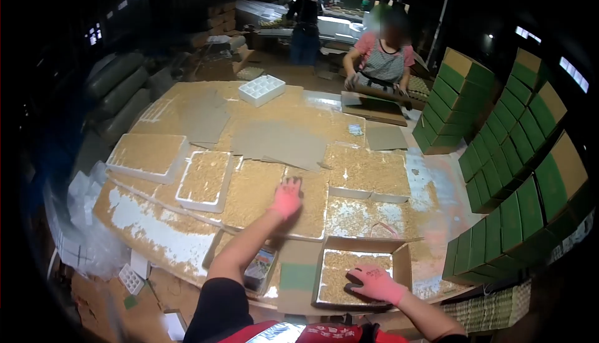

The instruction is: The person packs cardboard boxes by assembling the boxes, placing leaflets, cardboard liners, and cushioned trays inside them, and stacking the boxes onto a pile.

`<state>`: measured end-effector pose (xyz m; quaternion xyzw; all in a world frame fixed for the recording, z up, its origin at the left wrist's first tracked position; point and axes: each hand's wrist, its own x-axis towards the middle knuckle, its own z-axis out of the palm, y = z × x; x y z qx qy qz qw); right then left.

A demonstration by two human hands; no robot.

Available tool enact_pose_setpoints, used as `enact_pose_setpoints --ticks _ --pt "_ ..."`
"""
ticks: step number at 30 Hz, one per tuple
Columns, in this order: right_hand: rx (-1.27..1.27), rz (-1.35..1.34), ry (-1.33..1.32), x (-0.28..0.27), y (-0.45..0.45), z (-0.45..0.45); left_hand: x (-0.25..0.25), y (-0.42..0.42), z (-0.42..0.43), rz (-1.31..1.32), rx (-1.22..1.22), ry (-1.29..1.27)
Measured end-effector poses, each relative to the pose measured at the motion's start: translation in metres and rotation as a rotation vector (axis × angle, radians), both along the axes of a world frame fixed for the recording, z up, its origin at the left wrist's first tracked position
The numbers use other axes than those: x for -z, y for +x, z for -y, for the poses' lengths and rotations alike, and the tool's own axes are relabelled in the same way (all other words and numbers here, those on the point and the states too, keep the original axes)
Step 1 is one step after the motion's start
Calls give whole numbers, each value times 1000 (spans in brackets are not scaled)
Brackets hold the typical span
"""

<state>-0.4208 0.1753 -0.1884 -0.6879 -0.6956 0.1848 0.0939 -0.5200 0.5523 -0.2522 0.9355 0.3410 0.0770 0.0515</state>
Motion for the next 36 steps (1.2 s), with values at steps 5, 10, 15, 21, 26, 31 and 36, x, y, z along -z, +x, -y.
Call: enact_pose_setpoints --ticks 5,10,15,21,26,31,36 --pt "360 -57 96 -47 -16 19 54 94 -113 -285 11 287" --pt "485 38 76 -60 -26 35 87 127 -139 -313 125 341" --pt "475 71 137 -66 -9 33 44 107 -109 -338 432 463" --pt "353 11 274 -80 5 17 19 74 -66 -66 541 510" --pt "177 8 372 -97 22 32 -16 57 -14 -356 463 320" --pt "121 -9 418 -97 59 82 -105 15 64 -132 358 384" --pt "276 -145 543 -85 101 126 -111 -17 269 -27 625 216"
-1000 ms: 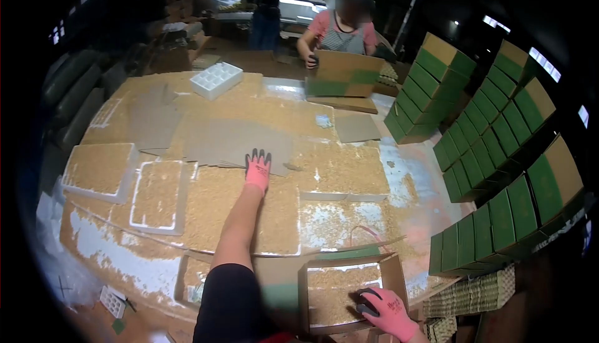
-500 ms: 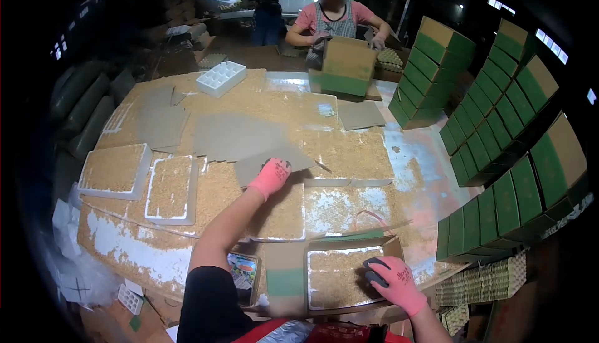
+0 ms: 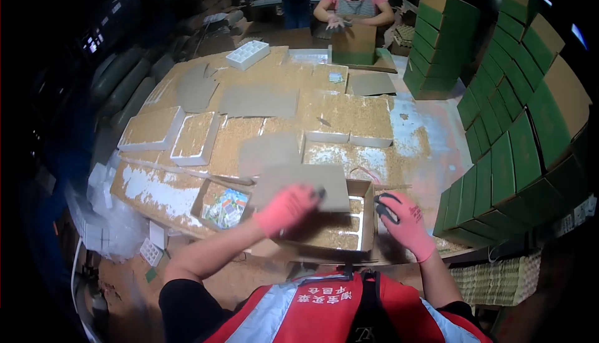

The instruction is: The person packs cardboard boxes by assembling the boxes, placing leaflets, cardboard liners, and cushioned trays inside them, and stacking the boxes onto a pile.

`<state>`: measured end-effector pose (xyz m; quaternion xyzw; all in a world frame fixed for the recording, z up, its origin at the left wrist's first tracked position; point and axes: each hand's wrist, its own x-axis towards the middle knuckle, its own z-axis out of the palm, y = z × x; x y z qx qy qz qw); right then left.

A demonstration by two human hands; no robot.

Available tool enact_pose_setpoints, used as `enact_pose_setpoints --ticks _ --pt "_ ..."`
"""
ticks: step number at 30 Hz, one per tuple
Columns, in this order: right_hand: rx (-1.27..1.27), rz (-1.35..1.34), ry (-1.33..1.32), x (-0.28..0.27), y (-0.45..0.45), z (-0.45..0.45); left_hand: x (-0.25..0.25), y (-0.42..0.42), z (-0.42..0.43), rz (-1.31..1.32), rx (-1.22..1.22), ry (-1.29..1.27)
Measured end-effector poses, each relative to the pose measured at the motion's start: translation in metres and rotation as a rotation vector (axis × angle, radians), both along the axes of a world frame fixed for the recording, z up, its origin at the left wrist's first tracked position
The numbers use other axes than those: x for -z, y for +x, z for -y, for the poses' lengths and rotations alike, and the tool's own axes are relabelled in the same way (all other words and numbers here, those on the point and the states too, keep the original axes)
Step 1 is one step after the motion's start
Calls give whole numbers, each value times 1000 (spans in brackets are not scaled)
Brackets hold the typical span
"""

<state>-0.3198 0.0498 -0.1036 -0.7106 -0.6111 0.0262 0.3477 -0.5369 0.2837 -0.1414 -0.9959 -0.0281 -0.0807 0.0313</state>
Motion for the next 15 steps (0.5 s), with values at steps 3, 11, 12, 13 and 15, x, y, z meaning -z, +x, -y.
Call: enact_pose_setpoints --ticks 3,11,12,13,15 --pt "-16 -43 34 -7 1 -9 42 -2 67 -251 24 -259" --pt "-507 283 -242 23 -52 -77 5 -3 83 -682 -190 -793" --pt "-478 312 -297 35 -50 -79 11 -18 76 -471 -169 -855" --pt "-446 339 -355 46 -48 -79 19 -40 66 -261 -142 -913" --pt "-378 264 -517 60 -53 -85 -20 -93 28 -56 -303 -1339"
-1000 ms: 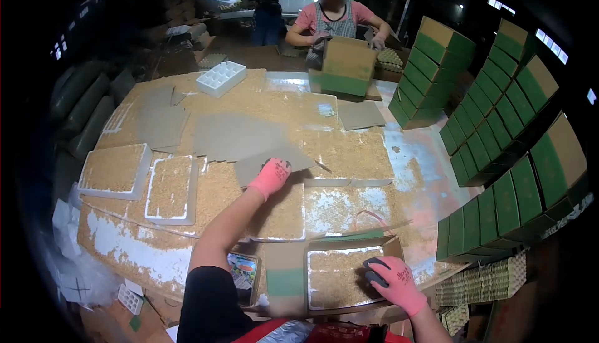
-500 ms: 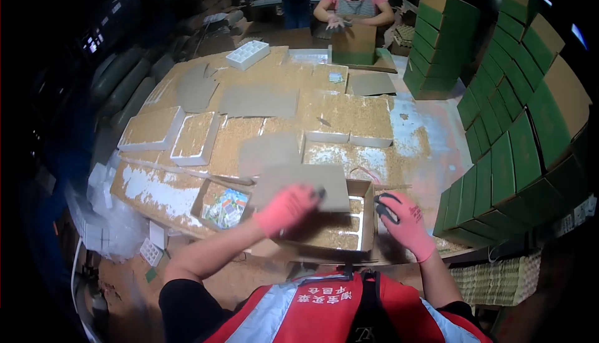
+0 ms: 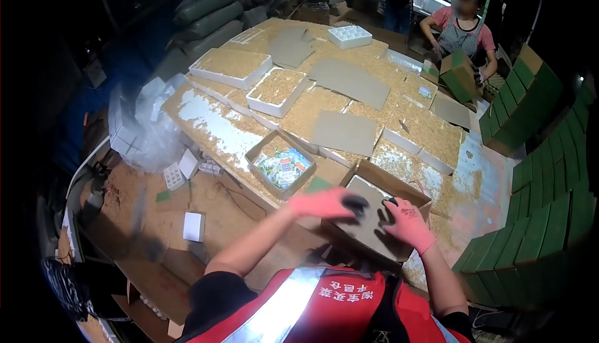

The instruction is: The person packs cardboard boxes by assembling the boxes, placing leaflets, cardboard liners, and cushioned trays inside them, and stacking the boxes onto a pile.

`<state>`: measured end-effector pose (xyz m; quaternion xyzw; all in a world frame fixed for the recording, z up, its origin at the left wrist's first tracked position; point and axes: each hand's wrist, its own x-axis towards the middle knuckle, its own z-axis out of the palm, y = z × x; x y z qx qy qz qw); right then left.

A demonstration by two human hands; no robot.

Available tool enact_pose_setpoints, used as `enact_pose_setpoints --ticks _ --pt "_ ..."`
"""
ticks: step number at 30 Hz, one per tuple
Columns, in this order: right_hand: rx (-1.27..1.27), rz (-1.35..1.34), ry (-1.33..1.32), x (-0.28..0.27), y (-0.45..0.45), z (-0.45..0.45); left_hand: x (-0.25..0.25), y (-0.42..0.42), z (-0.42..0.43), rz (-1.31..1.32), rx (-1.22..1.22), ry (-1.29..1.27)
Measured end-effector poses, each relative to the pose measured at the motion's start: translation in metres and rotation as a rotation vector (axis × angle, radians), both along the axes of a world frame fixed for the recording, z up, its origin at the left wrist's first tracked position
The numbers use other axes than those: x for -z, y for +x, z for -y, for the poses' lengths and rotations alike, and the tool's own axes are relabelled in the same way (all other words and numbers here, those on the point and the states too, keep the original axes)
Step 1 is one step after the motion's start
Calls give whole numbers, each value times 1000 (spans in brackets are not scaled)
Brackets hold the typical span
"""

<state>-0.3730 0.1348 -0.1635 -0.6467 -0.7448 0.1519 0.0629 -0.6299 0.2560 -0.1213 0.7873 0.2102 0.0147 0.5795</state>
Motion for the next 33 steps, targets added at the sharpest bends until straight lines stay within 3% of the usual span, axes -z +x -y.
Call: enact_pose_setpoints --ticks 1,3,5,6,7,8,9,11,13,17,19,20,22,24,25,26,27,29,31,33 --pt "-34 62 -90 13 -7 -6 7 -36 -28 124 -246 -36" --pt "-20 157 -259 42 -31 -13 68 -87 -88 -111 -918 131" --pt "1 247 -278 61 -38 -24 167 -118 -136 -425 -1092 543" --pt "-3 249 -215 58 -37 -26 199 -122 -154 -612 -1038 589" --pt "9 241 -240 45 -41 -28 199 -116 -161 -803 -969 627" --pt "41 244 -221 48 -40 -26 201 -111 -170 -962 -960 501" --pt "64 249 -209 52 -38 -22 244 -120 -180 -718 -1099 693" --pt "105 245 -226 52 -39 -20 282 -133 -202 -493 -1209 478" --pt "135 220 -243 49 -43 -19 259 -145 -202 -484 -1113 306" --pt "91 194 -145 50 -29 3 183 -142 -184 -773 -791 591" --pt "152 87 10 18 -33 17 128 -127 -158 -724 -798 945" --pt "201 36 74 10 -30 26 131 -117 -154 -504 -890 1150" --pt "314 -31 225 -5 -20 46 63 -56 -110 31 -861 1079" --pt "417 -104 267 -25 -5 61 26 19 -44 195 -490 1185" --pt "455 -172 280 -38 0 70 65 54 -25 435 -272 1311" --pt "499 -186 310 -42 7 84 63 79 -4 37 201 1525" --pt "529 -199 338 -45 16 94 99 87 -1 -195 568 1235" --pt "629 -287 367 -51 40 100 46 72 2 -58 476 735" --pt "823 -484 332 -29 60 123 8 41 -15 111 43 473" --pt "847 -831 255 54 82 125 39 9 -51 433 -455 -37"
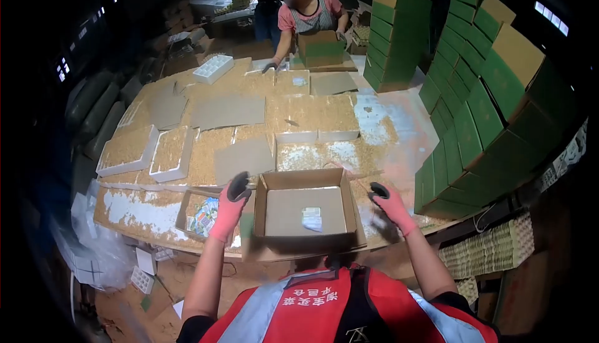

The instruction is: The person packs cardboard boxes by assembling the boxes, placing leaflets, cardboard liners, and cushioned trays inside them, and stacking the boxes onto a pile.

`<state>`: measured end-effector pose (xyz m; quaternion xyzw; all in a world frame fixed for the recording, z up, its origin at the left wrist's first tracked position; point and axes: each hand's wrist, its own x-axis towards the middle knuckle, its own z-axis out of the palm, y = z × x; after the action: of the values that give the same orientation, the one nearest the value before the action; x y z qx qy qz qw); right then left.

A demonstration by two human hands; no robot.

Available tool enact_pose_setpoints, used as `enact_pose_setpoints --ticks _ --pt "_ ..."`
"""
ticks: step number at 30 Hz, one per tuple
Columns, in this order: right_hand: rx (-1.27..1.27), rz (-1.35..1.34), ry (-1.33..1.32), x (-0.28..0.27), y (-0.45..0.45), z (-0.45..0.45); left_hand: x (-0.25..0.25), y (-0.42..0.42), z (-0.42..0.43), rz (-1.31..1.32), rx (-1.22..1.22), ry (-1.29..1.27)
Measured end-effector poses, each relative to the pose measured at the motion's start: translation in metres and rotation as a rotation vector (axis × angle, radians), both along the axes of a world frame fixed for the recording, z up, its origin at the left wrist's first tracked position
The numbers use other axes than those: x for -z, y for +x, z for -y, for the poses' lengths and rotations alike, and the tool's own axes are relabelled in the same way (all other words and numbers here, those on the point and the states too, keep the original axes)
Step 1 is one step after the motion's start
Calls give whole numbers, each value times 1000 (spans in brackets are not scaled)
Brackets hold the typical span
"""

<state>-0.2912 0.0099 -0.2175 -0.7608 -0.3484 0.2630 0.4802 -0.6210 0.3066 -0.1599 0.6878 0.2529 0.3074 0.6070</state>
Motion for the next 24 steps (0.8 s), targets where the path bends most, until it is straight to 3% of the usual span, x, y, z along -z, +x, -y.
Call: enact_pose_setpoints --ticks 1,2,4,6,7,9,10,11,12,14,15,16,17,18,19,20,21,22,23,24 --pt "-34 -219 -17 31 -8 -6 26 -7 -5 -297 -92 98" --pt "-68 -431 -28 62 -16 -16 86 -9 -23 -394 -1 -120" --pt "-29 272 -444 152 -32 -40 130 -6 -11 -329 237 -271" --pt "-68 164 -432 122 -47 -59 102 29 29 -515 91 24" --pt "-85 111 -429 102 -59 -61 116 30 24 -494 90 -18" --pt "-22 -248 -216 86 -85 -67 155 20 9 -377 54 -132" --pt "35 -402 -62 75 -89 -73 185 6 -1 -136 219 -67" --pt "38 -231 -99 60 -94 -79 180 4 6 -27 112 -660" --pt "85 -65 -143 50 -99 -85 226 -1 -13 193 133 -922" --pt "159 -43 -185 16 -94 -100 173 13 -22 143 115 -865" --pt "135 -50 -190 -54 -98 -83 136 32 -21 129 139 -795" --pt "116 150 -32 -61 -86 -77 99 53 -18 130 180 -731" --pt "133 187 -118 -117 -87 -58 62 75 -16 137 231 -663" --pt "127 46 -156 -172 -86 -39 24 93 -13 150 292 -589" --pt "68 407 -183 -171 -48 -28 -14 114 -8 173 357 -514" --pt "-11 479 73 -275 -37 42 -53 135 1 201 429 -434" --pt "396 1106 326 -296 -27 71 -89 156 10 235 492 -362" --pt "790 1411 349 -334 -6 107 -124 176 21 263 552 -299" --pt "1018 1361 432 -365 18 146 -156 195 33 285 608 -239" --pt "1419 1630 316 -379 53 185 -186 216 46 303 655 -185"
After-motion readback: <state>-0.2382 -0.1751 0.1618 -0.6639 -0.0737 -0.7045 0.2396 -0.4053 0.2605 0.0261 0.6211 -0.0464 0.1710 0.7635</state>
